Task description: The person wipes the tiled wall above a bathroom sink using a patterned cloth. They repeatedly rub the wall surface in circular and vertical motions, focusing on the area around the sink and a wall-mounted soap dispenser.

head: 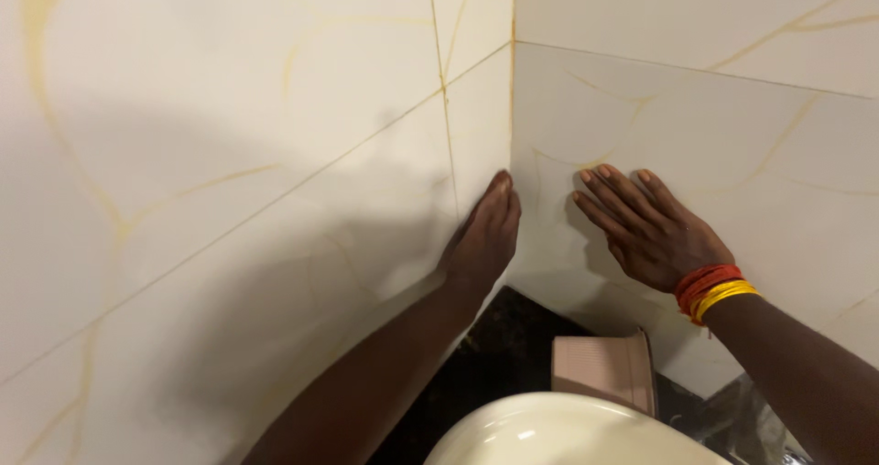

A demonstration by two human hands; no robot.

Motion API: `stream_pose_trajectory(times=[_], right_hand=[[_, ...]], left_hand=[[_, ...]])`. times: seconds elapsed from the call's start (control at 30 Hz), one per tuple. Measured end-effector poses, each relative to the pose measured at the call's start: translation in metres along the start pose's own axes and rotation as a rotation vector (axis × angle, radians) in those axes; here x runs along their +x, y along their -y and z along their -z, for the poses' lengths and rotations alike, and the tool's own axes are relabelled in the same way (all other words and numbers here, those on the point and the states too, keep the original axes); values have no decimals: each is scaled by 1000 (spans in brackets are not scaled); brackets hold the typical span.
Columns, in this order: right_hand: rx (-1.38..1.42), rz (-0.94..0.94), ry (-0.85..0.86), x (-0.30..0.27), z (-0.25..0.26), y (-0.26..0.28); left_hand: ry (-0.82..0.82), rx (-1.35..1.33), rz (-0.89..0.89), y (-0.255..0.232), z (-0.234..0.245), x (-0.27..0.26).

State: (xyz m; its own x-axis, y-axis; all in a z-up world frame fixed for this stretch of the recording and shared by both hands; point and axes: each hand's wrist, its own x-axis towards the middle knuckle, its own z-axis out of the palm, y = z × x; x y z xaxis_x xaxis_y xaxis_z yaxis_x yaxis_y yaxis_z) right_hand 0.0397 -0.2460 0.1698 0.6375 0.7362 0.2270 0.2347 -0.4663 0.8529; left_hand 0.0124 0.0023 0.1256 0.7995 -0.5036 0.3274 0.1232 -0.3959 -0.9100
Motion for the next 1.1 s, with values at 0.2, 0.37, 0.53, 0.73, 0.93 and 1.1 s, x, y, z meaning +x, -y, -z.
stream_pose_trajectory(times=[0.2, 0.37, 0.53, 0.73, 0.93, 1.1], right_hand=[[-50, -9, -25, 0, 4, 2], [-10, 0, 16, 0, 2, 2], [-14, 5, 46, -3, 5, 3], [-4, 14, 68, 1, 8, 0], [-64, -3, 8, 0, 3, 3], [-220, 10, 32, -1, 5, 4]], left_hand=[[-37, -182, -38, 15, 1, -14], [98, -240, -261, -2, 15, -67], [124, -140, -471, 2, 30, -115], [127, -114, -498, 38, 40, -98], [112, -97, -318, 56, 27, -49], [18, -175, -171, 43, 30, -70]])
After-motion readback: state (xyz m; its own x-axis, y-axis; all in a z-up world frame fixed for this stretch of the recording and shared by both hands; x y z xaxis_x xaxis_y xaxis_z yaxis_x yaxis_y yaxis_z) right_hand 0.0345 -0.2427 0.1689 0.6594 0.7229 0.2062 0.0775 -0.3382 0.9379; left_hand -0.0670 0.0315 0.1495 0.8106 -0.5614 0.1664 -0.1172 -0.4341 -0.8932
